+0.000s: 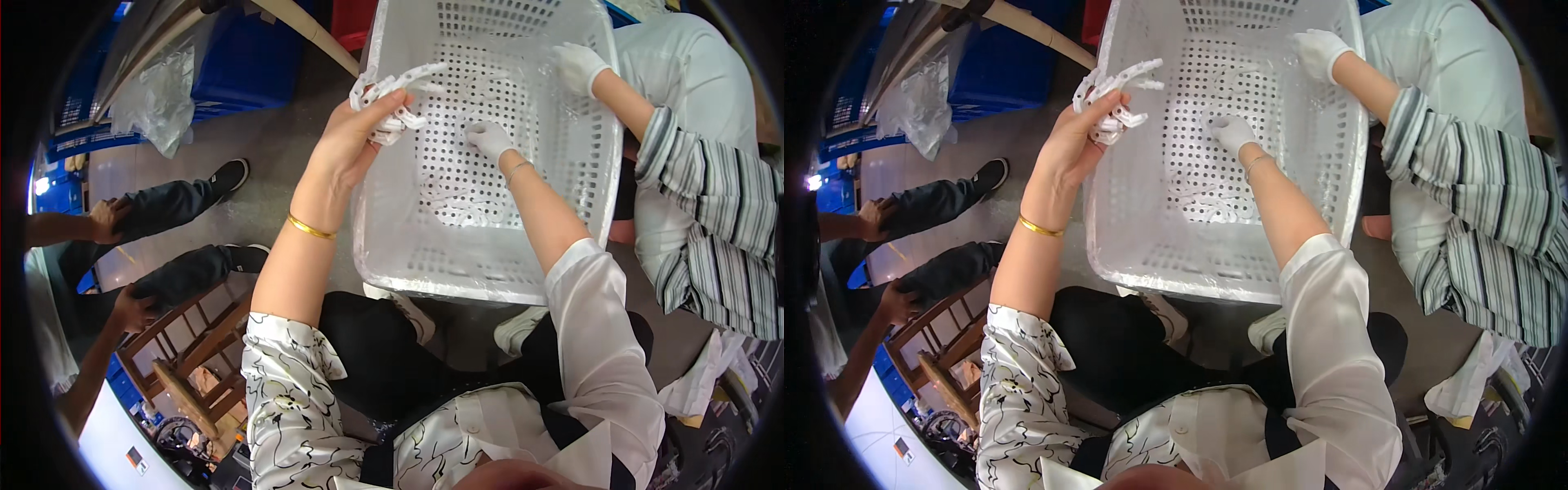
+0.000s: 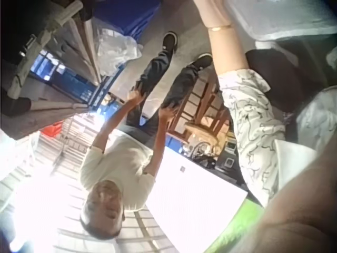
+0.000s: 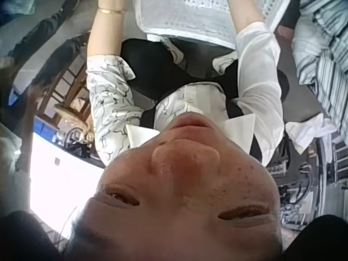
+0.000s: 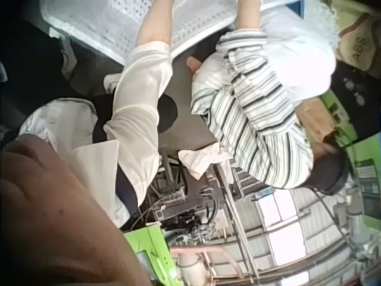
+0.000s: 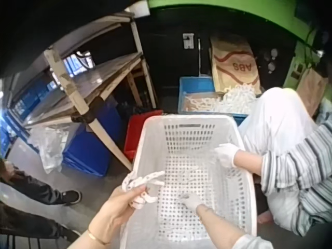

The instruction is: The recorder is inspecting and assembling small white plastic electronic components and placing them into a white basket.

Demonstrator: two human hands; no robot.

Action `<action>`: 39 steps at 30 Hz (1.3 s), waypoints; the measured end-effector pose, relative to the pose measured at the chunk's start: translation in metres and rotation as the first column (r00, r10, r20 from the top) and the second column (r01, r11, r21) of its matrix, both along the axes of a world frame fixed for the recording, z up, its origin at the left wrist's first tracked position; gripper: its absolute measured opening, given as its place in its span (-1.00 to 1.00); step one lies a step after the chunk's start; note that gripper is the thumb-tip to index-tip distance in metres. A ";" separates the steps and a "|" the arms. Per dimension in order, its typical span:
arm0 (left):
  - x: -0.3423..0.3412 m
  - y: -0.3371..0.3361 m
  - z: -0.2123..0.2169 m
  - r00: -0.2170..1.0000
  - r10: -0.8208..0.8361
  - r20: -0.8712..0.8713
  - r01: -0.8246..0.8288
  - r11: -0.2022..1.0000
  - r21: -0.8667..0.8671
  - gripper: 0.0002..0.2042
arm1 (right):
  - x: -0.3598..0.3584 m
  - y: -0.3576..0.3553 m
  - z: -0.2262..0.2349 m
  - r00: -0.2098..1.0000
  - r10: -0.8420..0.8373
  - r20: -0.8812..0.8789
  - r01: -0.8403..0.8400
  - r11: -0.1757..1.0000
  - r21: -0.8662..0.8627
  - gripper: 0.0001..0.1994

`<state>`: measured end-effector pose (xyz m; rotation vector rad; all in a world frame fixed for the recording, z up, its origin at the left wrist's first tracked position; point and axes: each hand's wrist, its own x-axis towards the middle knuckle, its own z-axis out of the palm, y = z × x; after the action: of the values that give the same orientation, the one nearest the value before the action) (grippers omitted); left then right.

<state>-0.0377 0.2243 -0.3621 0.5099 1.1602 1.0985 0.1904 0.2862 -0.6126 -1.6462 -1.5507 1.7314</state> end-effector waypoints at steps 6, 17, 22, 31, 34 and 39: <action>0.010 0.006 -0.002 0.999 -0.030 0.019 0.030 0.999 -0.011 -0.70 | -0.001 0.036 -0.034 0.974 -0.116 0.194 0.039 0.931 0.363 -0.71; -0.014 0.010 -0.003 0.999 0.023 -0.025 -0.024 0.999 -0.039 -0.72 | -0.028 -0.085 -0.004 0.520 0.556 0.648 -0.821 0.535 0.199 -0.74; 0.008 0.007 -0.007 1.000 0.009 0.030 -0.011 0.998 0.062 -0.79 | 0.001 -0.098 -0.006 0.711 0.472 0.521 -0.703 0.461 0.541 -0.72; -0.007 0.010 -0.004 0.995 -0.043 0.095 0.039 0.998 0.048 -0.83 | 0.001 -0.037 0.060 0.534 0.495 0.686 -0.737 0.670 0.090 -0.71; -0.015 0.020 0.007 0.992 -0.054 0.112 0.042 0.994 0.105 -0.74 | 0.001 -0.001 0.149 0.792 0.271 0.547 -0.491 0.815 0.307 -0.65; -0.014 0.016 0.030 0.981 0.164 0.104 -0.176 0.976 0.130 -0.75 | -0.001 0.006 0.271 0.902 -0.212 -0.377 0.341 0.884 0.319 -0.71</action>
<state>-0.0515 0.2403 -0.3321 0.4677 1.0655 1.3443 0.1891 0.2921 -0.3415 -1.2375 -1.3070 1.3654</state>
